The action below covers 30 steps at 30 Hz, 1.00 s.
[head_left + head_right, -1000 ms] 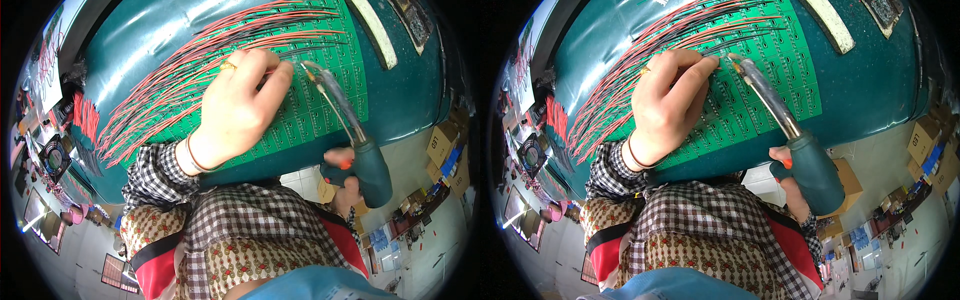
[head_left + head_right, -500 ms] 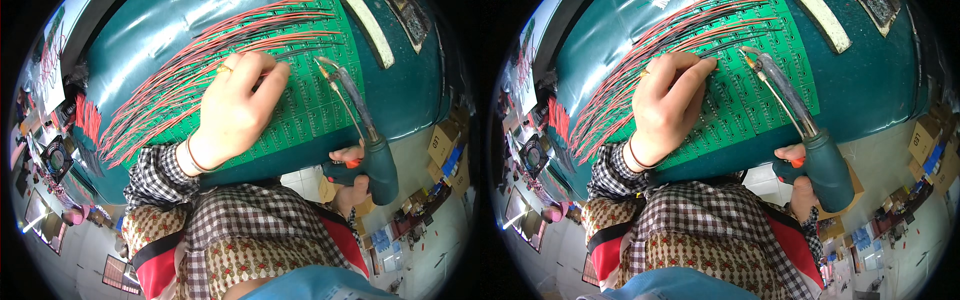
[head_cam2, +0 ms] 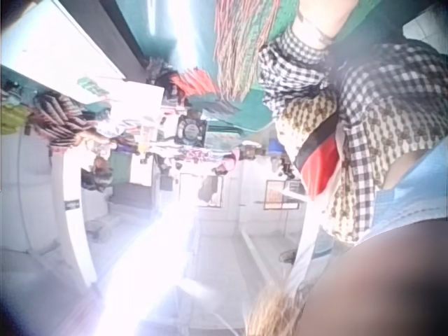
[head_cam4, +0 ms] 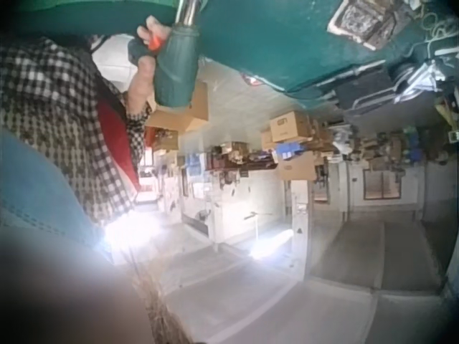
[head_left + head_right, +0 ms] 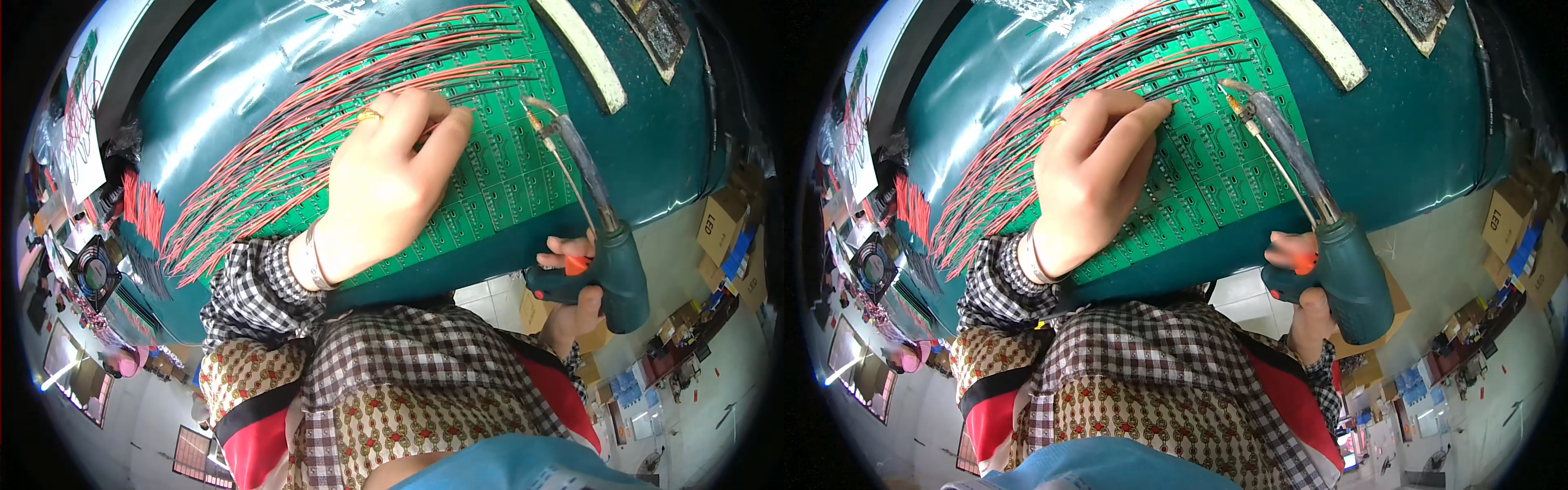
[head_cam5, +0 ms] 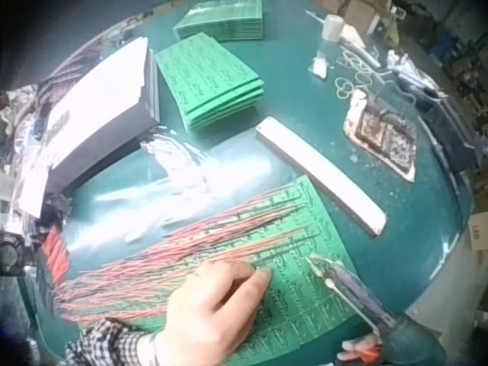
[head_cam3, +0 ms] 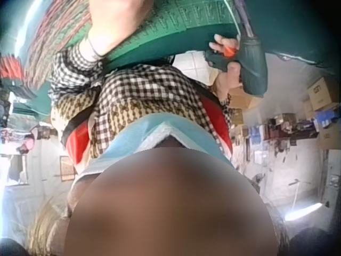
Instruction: Soldering small red and black wires onto individual circuit boards on a larger panel.
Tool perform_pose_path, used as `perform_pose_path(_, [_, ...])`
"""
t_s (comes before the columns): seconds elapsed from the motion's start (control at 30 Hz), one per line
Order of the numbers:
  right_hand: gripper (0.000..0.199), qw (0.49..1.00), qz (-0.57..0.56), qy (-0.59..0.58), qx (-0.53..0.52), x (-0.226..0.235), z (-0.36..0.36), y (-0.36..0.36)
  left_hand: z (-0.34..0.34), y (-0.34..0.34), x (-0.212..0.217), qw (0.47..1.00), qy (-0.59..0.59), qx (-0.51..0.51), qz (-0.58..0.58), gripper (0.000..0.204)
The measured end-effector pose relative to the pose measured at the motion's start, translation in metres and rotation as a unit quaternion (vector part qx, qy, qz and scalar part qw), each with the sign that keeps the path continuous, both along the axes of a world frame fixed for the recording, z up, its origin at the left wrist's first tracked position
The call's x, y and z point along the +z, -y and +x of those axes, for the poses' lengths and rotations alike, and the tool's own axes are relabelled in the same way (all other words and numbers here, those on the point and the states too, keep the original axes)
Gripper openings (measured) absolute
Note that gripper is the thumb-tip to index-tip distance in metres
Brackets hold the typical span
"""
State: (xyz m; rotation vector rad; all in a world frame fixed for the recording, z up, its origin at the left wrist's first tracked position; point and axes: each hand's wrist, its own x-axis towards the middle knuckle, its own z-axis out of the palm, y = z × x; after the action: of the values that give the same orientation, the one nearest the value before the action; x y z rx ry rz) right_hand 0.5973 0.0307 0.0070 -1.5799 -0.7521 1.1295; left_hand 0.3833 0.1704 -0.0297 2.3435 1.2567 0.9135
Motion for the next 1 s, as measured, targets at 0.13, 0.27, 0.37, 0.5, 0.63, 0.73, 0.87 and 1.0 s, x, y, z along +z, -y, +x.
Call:
perform_pose_path(0.13, [0.083,0.996,-0.007,0.038,0.075,0.003,0.005,0.006,-0.001,0.0,-0.008,0.999,-0.026,-0.01,0.045,0.028])
perform_pose_path(0.27, [0.083,0.993,-0.033,0.047,0.101,0.004,0.007,0.006,0.0,0.001,-0.012,0.998,-0.021,-0.016,0.064,0.029])
perform_pose_path(0.37, [0.081,0.992,-0.029,0.042,0.113,0.003,0.004,0.004,0.0,0.002,-0.012,0.997,-0.034,-0.016,0.061,0.029])
perform_pose_path(0.5, [0.077,0.992,-0.026,0.046,0.113,0.004,0.001,0.003,0.002,0.0,-0.01,0.998,-0.023,-0.005,0.057,0.03])
perform_pose_path(0.63, [0.074,0.988,-0.036,0.057,0.141,0.002,0.006,0.005,0.002,0.0,-0.007,0.999,-0.027,-0.003,0.042,0.029])
perform_pose_path(0.73, [0.069,0.989,-0.012,0.061,0.134,0.0,0.002,0.003,0.002,0.002,-0.006,0.999,-0.028,-0.003,0.038,0.029])
perform_pose_path(0.87, [0.065,0.993,0.003,0.042,0.106,-0.003,-0.003,0.002,0.002,0.001,-0.008,0.999,-0.026,-0.006,0.044,0.028])
perform_pose_path(1.0, [0.063,0.995,0.011,0.026,0.098,-0.005,-0.004,0.002,0.001,0.001,-0.009,0.998,-0.027,-0.002,0.049,0.028])
